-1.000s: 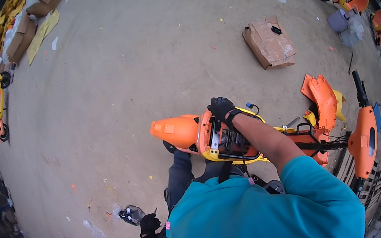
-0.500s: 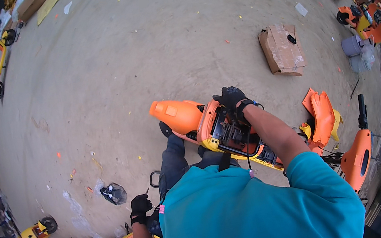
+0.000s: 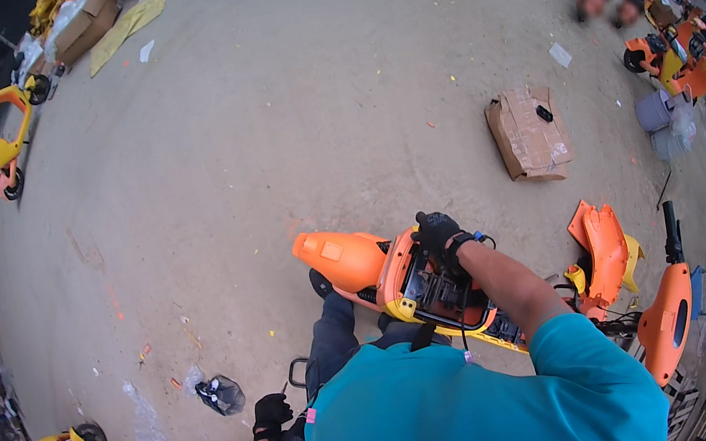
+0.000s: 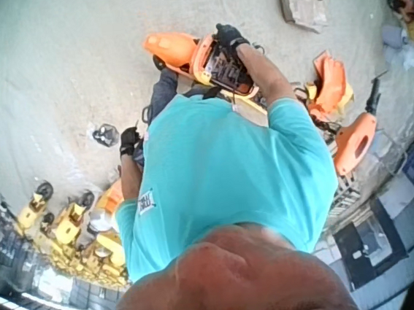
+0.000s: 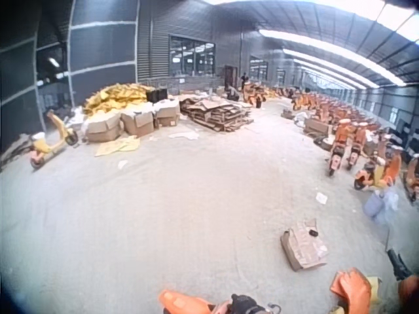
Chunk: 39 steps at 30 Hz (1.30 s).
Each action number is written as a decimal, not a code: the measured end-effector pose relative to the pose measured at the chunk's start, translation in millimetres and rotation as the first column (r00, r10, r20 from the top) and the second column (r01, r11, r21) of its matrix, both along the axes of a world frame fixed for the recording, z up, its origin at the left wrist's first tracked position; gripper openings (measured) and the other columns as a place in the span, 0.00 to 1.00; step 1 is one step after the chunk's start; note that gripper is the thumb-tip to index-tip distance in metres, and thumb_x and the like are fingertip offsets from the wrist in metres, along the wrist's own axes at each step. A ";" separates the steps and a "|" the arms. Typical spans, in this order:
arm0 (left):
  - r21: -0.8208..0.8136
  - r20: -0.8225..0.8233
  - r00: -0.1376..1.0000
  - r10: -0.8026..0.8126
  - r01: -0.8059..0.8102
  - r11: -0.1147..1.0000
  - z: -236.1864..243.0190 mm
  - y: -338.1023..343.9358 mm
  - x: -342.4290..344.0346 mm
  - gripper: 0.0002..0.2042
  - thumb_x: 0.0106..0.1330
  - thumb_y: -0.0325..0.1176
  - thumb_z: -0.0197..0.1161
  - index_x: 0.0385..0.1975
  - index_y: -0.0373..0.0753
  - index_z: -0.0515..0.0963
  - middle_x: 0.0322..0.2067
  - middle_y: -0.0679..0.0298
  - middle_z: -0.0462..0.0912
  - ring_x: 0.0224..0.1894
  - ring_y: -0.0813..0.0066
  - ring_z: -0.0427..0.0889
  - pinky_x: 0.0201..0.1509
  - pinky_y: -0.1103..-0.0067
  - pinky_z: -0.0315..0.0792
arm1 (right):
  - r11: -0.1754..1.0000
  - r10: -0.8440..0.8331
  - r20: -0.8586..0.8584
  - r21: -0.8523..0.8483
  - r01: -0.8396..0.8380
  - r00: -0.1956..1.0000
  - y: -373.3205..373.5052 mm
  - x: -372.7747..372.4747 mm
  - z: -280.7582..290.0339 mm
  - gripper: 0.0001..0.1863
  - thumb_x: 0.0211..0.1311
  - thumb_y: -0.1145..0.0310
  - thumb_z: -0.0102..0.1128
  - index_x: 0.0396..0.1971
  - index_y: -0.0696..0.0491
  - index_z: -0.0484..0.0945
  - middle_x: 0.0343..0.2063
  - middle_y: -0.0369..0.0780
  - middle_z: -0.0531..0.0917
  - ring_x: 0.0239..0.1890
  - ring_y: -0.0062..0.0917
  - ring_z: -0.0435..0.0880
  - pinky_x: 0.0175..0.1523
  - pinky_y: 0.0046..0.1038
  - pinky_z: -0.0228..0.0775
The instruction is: The person works on the internal components of an orange electric scooter, handling a wire and connector by hand before picking up a black component from the floor and placing it into the chassis compartment.
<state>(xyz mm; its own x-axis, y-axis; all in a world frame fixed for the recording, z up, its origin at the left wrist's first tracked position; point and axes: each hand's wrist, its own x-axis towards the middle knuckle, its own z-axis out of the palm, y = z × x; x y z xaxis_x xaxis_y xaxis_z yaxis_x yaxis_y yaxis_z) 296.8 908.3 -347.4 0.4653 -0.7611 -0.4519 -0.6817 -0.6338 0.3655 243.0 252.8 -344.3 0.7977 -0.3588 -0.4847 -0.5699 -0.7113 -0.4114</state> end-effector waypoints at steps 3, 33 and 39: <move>0.102 -0.056 0.996 0.064 -0.058 0.993 -10.5 -6.9 12.5 0.23 0.36 0.45 0.69 0.35 0.43 0.80 0.28 0.64 0.82 0.33 0.67 0.81 0.36 0.71 0.75 | 0.987 -0.144 -0.043 -0.083 0.140 0.989 0.0 -7.7 -3.3 0.21 0.56 0.51 0.51 0.34 0.56 0.73 0.32 0.49 0.80 0.40 0.40 0.79 0.46 0.38 0.70; 0.353 -0.125 0.985 0.119 -0.068 0.933 -10.1 -16.1 36.0 0.24 0.51 0.46 0.62 0.47 0.44 0.73 0.46 0.57 0.71 0.46 0.55 0.72 0.47 0.65 0.69 | 0.960 0.070 0.041 -0.275 -0.056 0.997 2.0 -13.1 -35.0 0.17 0.45 0.60 0.60 0.35 0.53 0.73 0.28 0.43 0.80 0.35 0.36 0.80 0.39 0.36 0.71; 0.402 -0.158 0.973 0.171 -0.094 0.911 -0.4 -24.0 31.2 0.27 0.54 0.48 0.61 0.53 0.45 0.68 0.53 0.55 0.63 0.52 0.51 0.66 0.52 0.61 0.65 | 0.915 0.340 0.055 -0.248 -0.317 0.939 18.5 -4.4 43.6 0.23 0.39 0.62 0.66 0.40 0.47 0.71 0.37 0.44 0.74 0.40 0.39 0.76 0.45 0.40 0.70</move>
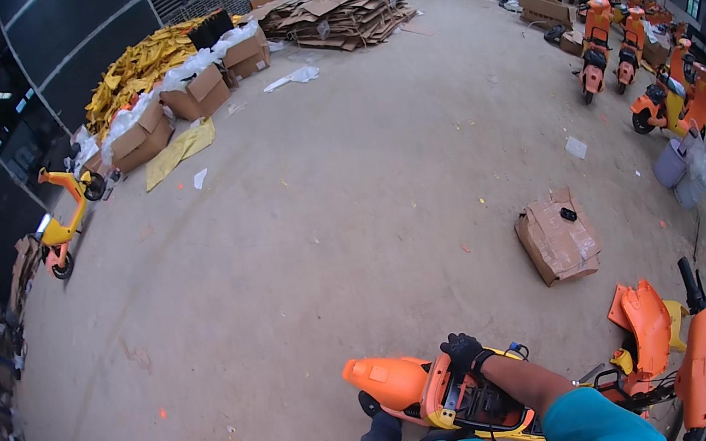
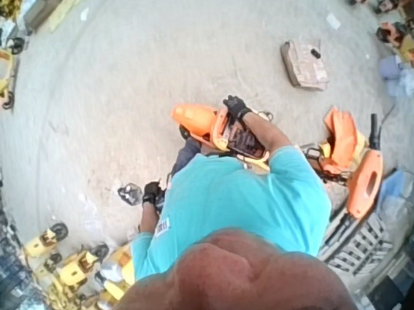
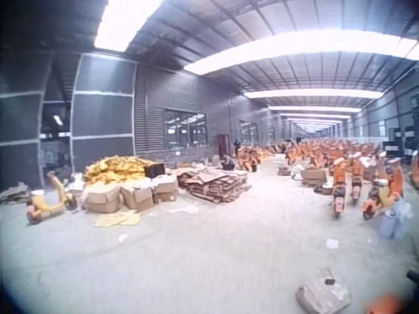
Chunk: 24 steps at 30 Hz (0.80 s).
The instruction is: The person works on the internal components of an orange electric scooter, handling a wire and connector by hand before picking up a black component from the floor and placing it into the chassis compartment.
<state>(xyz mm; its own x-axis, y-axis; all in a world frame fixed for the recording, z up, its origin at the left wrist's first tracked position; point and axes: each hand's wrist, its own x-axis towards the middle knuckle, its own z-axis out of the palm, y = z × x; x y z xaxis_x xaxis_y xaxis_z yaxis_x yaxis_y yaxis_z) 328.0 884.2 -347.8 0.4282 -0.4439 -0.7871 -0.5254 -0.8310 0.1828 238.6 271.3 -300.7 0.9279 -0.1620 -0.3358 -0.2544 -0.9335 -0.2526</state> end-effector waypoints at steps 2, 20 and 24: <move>0.017 -0.021 1.000 0.006 -0.006 1.000 0.1 -6.8 3.8 0.28 0.54 0.48 0.60 0.55 0.45 0.66 0.56 0.55 0.60 0.54 0.49 0.64 0.54 0.60 0.64 | 0.971 -0.232 0.112 0.093 0.222 0.966 -1.5 -4.5 -31.5 0.18 0.44 0.58 0.61 0.36 0.48 0.73 0.33 0.45 0.76 0.38 0.40 0.77 0.40 0.41 0.70; -0.392 0.105 0.989 0.102 -0.053 0.918 21.0 2.3 -19.8 0.13 0.37 0.40 0.66 0.25 0.44 0.80 0.29 0.67 0.82 0.33 0.69 0.81 0.35 0.74 0.75 | 0.919 -0.373 0.019 0.142 0.367 0.928 -7.1 3.3 -37.0 0.18 0.55 0.54 0.53 0.33 0.56 0.73 0.29 0.48 0.80 0.36 0.40 0.79 0.43 0.39 0.70; -0.411 0.262 0.962 -0.074 0.180 0.894 18.9 9.6 -24.0 0.09 0.37 0.40 0.66 0.20 0.47 0.81 0.31 0.68 0.82 0.35 0.69 0.81 0.35 0.73 0.75 | 0.921 -0.372 0.028 0.139 0.365 0.928 -9.9 -2.0 -44.9 0.14 0.55 0.59 0.54 0.31 0.56 0.74 0.30 0.48 0.80 0.37 0.40 0.79 0.43 0.38 0.71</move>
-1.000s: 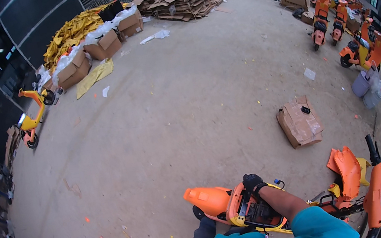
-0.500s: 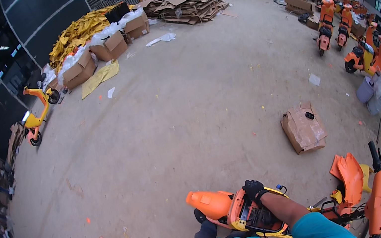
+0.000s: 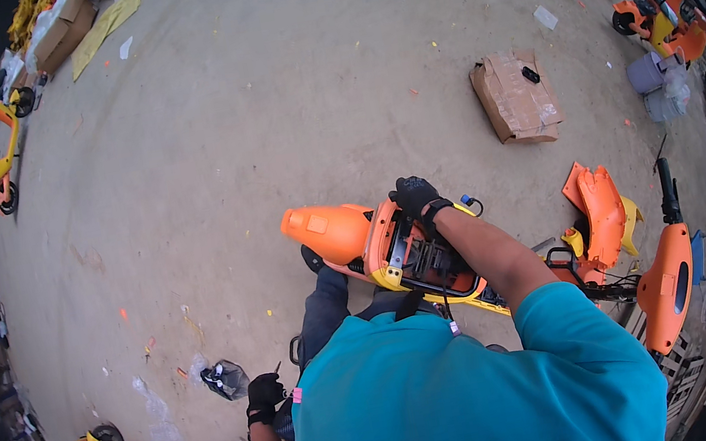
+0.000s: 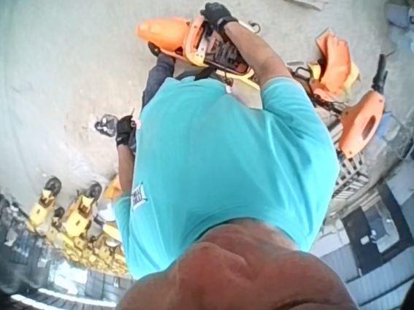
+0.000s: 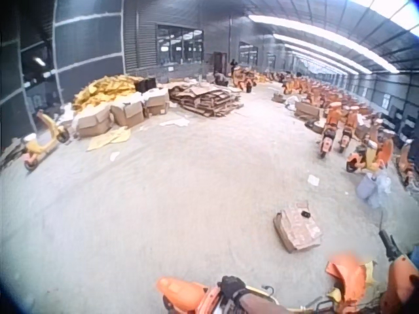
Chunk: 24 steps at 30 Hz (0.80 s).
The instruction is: The person works on the internal components of an orange electric scooter, handling a wire and connector by hand before picking up a black component from the floor and placing it into the chassis compartment.
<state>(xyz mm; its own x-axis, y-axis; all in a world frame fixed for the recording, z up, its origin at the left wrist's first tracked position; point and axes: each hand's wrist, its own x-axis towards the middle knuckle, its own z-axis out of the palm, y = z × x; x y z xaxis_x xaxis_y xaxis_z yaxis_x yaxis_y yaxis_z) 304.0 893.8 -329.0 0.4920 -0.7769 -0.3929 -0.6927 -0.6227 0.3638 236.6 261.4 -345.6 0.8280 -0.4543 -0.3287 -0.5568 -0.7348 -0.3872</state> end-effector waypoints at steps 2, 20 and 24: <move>0.028 -0.059 0.989 0.136 -0.134 0.991 0.7 8.4 -12.2 0.09 0.36 0.40 0.66 0.20 0.47 0.80 0.30 0.68 0.82 0.35 0.69 0.81 0.35 0.73 0.75 | 0.997 0.078 -0.002 -0.007 -0.078 0.997 2.5 5.0 -2.2 0.12 0.53 0.62 0.55 0.31 0.55 0.74 0.30 0.48 0.80 0.38 0.40 0.79 0.43 0.38 0.71; -0.004 -0.113 0.978 0.174 -0.176 0.984 -5.6 6.6 -20.9 0.12 0.33 0.40 0.67 0.20 0.44 0.79 0.26 0.65 0.81 0.32 0.67 0.80 0.34 0.73 0.73 | 0.982 0.188 -0.134 0.018 -0.187 0.973 -9.5 8.6 -5.1 0.16 0.54 0.61 0.54 0.37 0.57 0.75 0.34 0.48 0.79 0.42 0.40 0.77 0.47 0.38 0.69; -0.013 -0.296 0.876 0.381 -0.403 0.915 -23.5 24.0 -27.0 0.11 0.33 0.40 0.66 0.19 0.44 0.79 0.26 0.67 0.81 0.32 0.68 0.80 0.35 0.73 0.73 | 0.890 0.449 -0.013 -0.088 -0.448 0.894 -6.5 10.9 21.1 0.14 0.51 0.65 0.55 0.36 0.56 0.75 0.34 0.48 0.80 0.42 0.40 0.78 0.47 0.39 0.69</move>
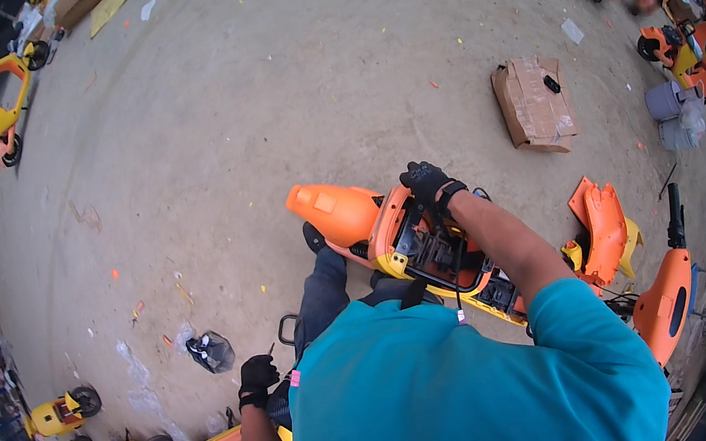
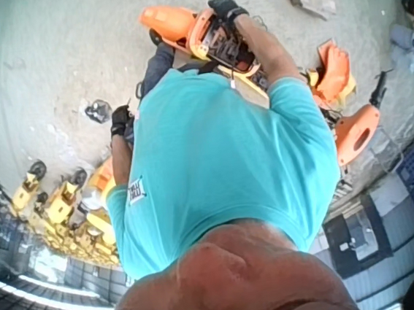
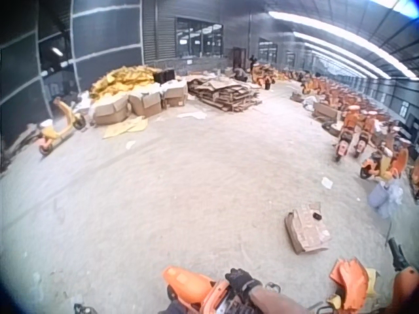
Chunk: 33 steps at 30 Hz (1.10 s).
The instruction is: The person works on the internal components of an orange electric scooter, handling a wire and connector by hand before picking up a black component from the floor and placing it into the chassis compartment.
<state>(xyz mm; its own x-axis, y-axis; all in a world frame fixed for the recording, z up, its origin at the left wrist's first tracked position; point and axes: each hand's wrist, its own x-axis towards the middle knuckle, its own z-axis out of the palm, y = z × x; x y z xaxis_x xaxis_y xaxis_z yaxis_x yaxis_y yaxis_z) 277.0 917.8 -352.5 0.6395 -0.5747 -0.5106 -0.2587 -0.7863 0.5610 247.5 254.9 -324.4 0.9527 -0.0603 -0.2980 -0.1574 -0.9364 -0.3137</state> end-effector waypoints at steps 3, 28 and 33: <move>-0.014 -0.205 0.960 0.190 -0.197 0.980 -7.5 6.9 -6.3 0.10 0.34 0.40 0.66 0.17 0.45 0.79 0.27 0.67 0.81 0.33 0.68 0.80 0.35 0.73 0.73 | 0.992 -0.112 -0.065 0.047 0.115 0.992 -2.7 -1.2 -11.2 0.16 0.53 0.60 0.55 0.36 0.56 0.75 0.34 0.47 0.80 0.41 0.40 0.78 0.46 0.39 0.70; 0.378 -0.062 0.926 -0.373 0.368 0.850 39.4 -73.7 -0.9 0.15 0.50 0.34 0.62 0.39 0.40 0.79 0.35 0.59 0.81 0.37 0.66 0.81 0.41 0.75 0.74 | 0.985 -0.148 -0.021 -0.091 0.145 0.989 -0.7 -22.4 -44.7 0.11 0.52 0.62 0.56 0.31 0.53 0.73 0.29 0.48 0.77 0.35 0.43 0.77 0.39 0.42 0.69; 0.413 -0.058 0.909 -0.414 0.399 0.818 27.6 -62.7 -7.2 0.14 0.47 0.36 0.63 0.34 0.39 0.78 0.33 0.56 0.80 0.38 0.60 0.79 0.41 0.70 0.73 | 0.991 -0.002 0.192 -0.131 0.028 0.981 19.2 -18.5 -19.9 0.12 0.43 0.65 0.63 0.31 0.49 0.74 0.30 0.45 0.74 0.34 0.41 0.77 0.36 0.40 0.70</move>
